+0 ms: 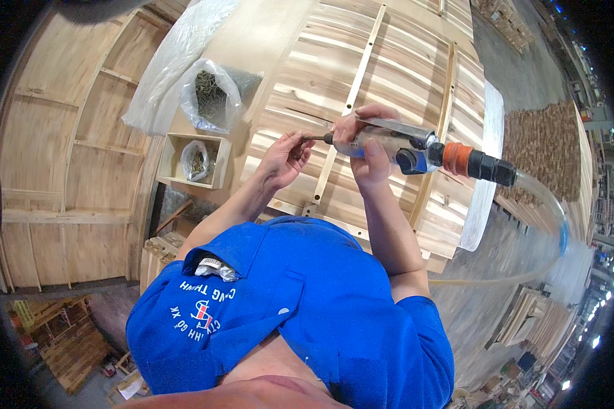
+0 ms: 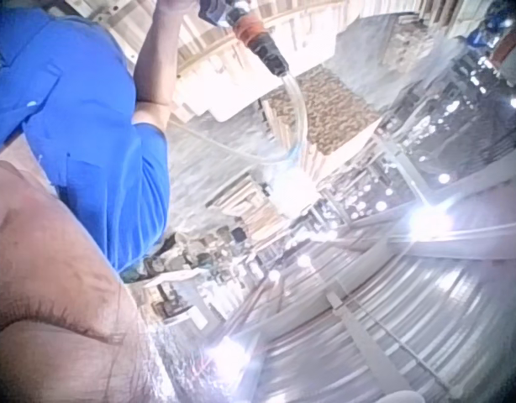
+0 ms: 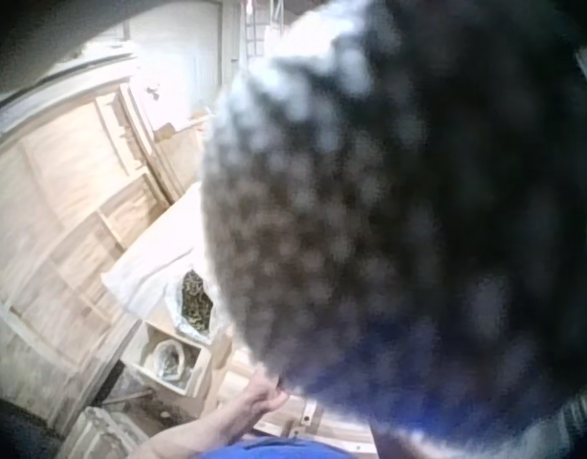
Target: The person uses a pneumatic screwdriver to drive screws into pre-drilled holes on a wooden panel. They periodically pick up screws from a container and continue fastening the panel. The person also lifts and repositions the panel during the process.
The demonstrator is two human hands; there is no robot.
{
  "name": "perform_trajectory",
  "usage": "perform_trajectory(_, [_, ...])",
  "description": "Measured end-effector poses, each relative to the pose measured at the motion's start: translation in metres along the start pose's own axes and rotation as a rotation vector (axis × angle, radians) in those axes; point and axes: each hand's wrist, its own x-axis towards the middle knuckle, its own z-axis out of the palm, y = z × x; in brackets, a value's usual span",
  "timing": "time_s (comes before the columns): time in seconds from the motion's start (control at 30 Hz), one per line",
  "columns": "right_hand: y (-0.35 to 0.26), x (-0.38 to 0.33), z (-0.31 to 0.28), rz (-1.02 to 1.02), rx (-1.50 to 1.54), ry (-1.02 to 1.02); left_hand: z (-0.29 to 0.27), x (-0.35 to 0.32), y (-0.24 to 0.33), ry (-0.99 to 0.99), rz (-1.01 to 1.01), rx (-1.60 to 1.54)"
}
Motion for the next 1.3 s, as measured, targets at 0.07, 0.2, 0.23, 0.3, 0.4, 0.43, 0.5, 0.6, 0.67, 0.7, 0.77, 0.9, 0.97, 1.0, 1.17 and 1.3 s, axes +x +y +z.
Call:
perform_trajectory(0.07, [0.000, -0.004, 0.005, -0.002, 0.008, -0.018, 0.001, -0.006, -0.003, 0.030, 0.012, -0.038])
perform_trajectory(0.2, [0.001, -0.013, 0.012, -0.013, -0.007, -0.058, 0.005, -0.020, -0.006, 0.043, -0.036, -0.189])
perform_trajectory(0.23, [0.002, -0.015, 0.014, -0.019, -0.010, -0.064, 0.002, -0.024, -0.004, 0.030, -0.046, -0.228])
perform_trajectory(0.3, [-0.001, -0.015, 0.015, -0.068, -0.050, -0.082, -0.007, -0.032, 0.002, 0.002, -0.094, -0.125])
perform_trajectory(0.4, [-0.010, -0.010, 0.010, -0.126, -0.100, -0.096, -0.032, -0.048, 0.019, -0.026, -0.094, 0.026])
perform_trajectory(0.43, [-0.014, -0.008, 0.008, -0.153, -0.111, -0.109, -0.056, -0.048, 0.026, -0.033, -0.025, 0.073])
perform_trajectory(0.5, [-0.020, -0.003, 0.006, -0.195, -0.099, -0.121, -0.100, -0.046, 0.051, 0.009, 0.067, 0.097])
perform_trajectory(0.6, [-0.029, 0.000, -0.002, -0.215, -0.094, -0.109, -0.129, -0.054, 0.100, 0.324, 0.363, 0.531])
perform_trajectory(0.67, [-0.033, 0.004, -0.004, -0.221, -0.060, -0.115, -0.172, -0.056, 0.125, 0.503, 0.616, 1.038])
perform_trajectory(0.7, [-0.033, 0.004, -0.009, -0.228, -0.077, -0.103, -0.174, -0.056, 0.128, 0.600, 0.744, 1.328])
perform_trajectory(0.77, [-0.036, 0.006, -0.016, -0.226, -0.085, -0.073, -0.185, -0.060, 0.141, 0.646, 0.621, 1.448])
perform_trajectory(0.9, [-0.042, 0.007, -0.032, -0.248, -0.144, 0.012, -0.165, -0.055, 0.140, 0.737, 0.477, 1.876])
perform_trajectory(0.97, [-0.047, 0.009, -0.035, -0.239, -0.102, 0.023, -0.162, -0.058, 0.140, 0.822, 0.400, 2.008])
perform_trajectory(1.0, [-0.049, 0.009, -0.039, -0.231, -0.088, 0.030, -0.160, -0.059, 0.142, 0.845, 0.387, 1.978])
perform_trajectory(1.17, [-0.058, 0.007, -0.050, -0.229, -0.070, 0.102, -0.159, -0.073, 0.150, 0.910, 0.269, 2.044])
perform_trajectory(1.3, [-0.060, 0.008, -0.052, -0.225, -0.026, 0.108, -0.157, -0.074, 0.149, 0.876, 0.178, 2.081])
